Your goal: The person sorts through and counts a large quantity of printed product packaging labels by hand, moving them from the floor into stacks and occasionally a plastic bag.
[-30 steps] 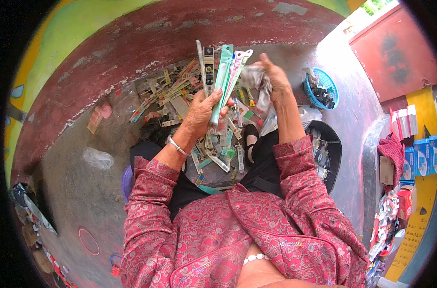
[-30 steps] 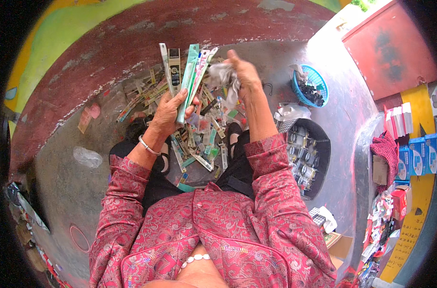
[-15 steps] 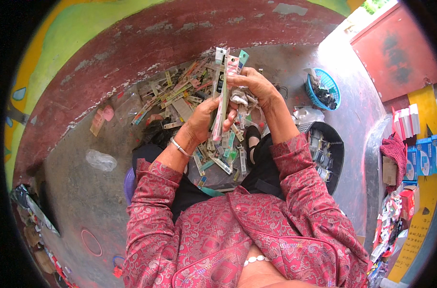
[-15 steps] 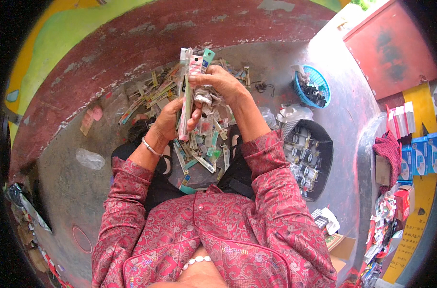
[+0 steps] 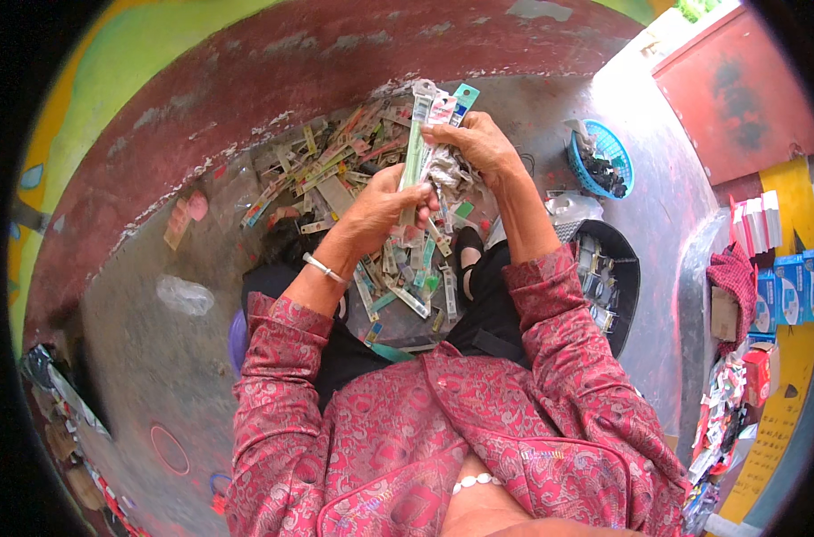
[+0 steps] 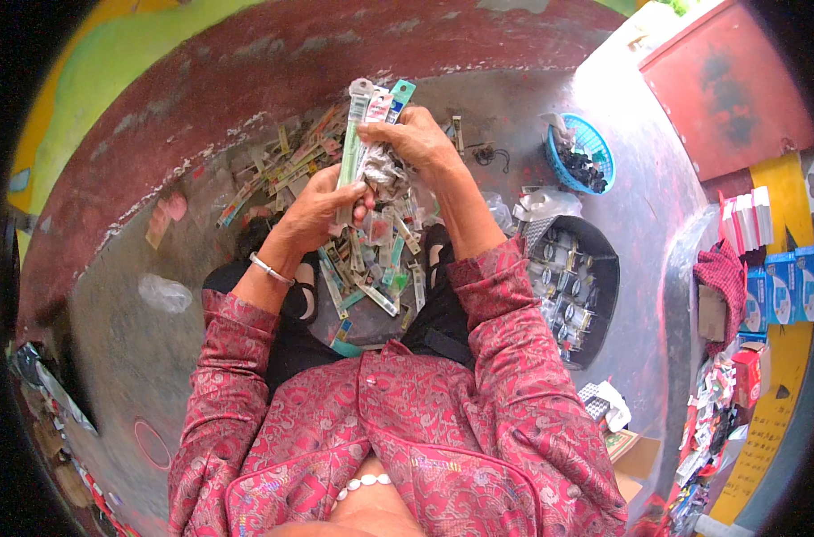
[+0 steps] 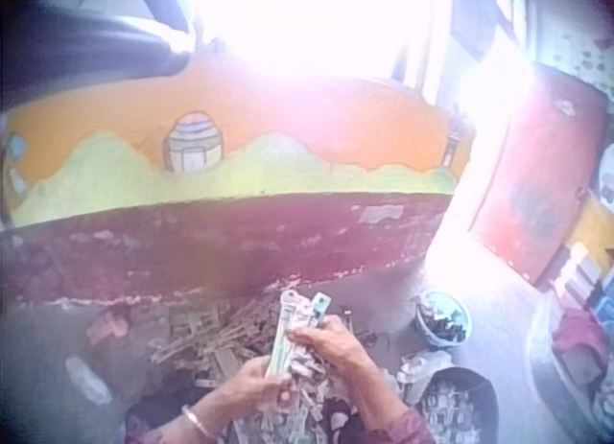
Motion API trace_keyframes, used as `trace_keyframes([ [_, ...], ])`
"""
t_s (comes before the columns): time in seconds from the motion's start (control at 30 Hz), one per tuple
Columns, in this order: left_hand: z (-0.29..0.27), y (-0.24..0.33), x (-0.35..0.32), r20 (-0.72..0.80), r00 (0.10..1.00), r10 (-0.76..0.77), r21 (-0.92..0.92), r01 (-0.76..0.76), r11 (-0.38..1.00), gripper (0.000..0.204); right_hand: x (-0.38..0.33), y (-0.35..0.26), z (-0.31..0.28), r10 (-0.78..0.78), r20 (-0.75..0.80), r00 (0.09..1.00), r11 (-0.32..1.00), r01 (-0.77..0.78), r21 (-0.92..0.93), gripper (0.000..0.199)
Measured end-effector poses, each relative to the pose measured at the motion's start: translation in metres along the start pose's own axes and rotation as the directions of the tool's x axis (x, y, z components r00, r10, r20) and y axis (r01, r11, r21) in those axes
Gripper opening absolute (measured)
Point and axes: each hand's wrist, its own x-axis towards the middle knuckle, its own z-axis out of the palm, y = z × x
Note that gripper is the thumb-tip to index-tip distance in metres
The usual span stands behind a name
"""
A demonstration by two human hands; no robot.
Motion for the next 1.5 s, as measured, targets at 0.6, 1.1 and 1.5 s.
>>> trace_keyframes([
  [0.6, 0.007, 0.008, -0.014, 0.201, 0.976, -0.082, -0.157, 0.115, 0.981, 0.029, 0.036, 0.013, -0.061, -0.909, -0.194, 0.369, 0.262, 0.143, -0.954, 0.023],
  [1.1, -0.009, 0.019, -0.013, 0.235, 0.956, -0.176, -0.299, 0.244, 0.923, 0.046, -0.009, 0.032, -0.001, -0.611, 0.369, 0.701, -0.078, 0.410, -0.909, 0.027],
  [1.5, -0.016, 0.022, -0.002, -0.086, 0.980, 0.181, 0.109, -0.171, 0.979, 0.052, -0.020, 0.020, 0.026, 0.023, 0.410, 0.912, 0.999, -0.031, 0.013, 0.030],
])
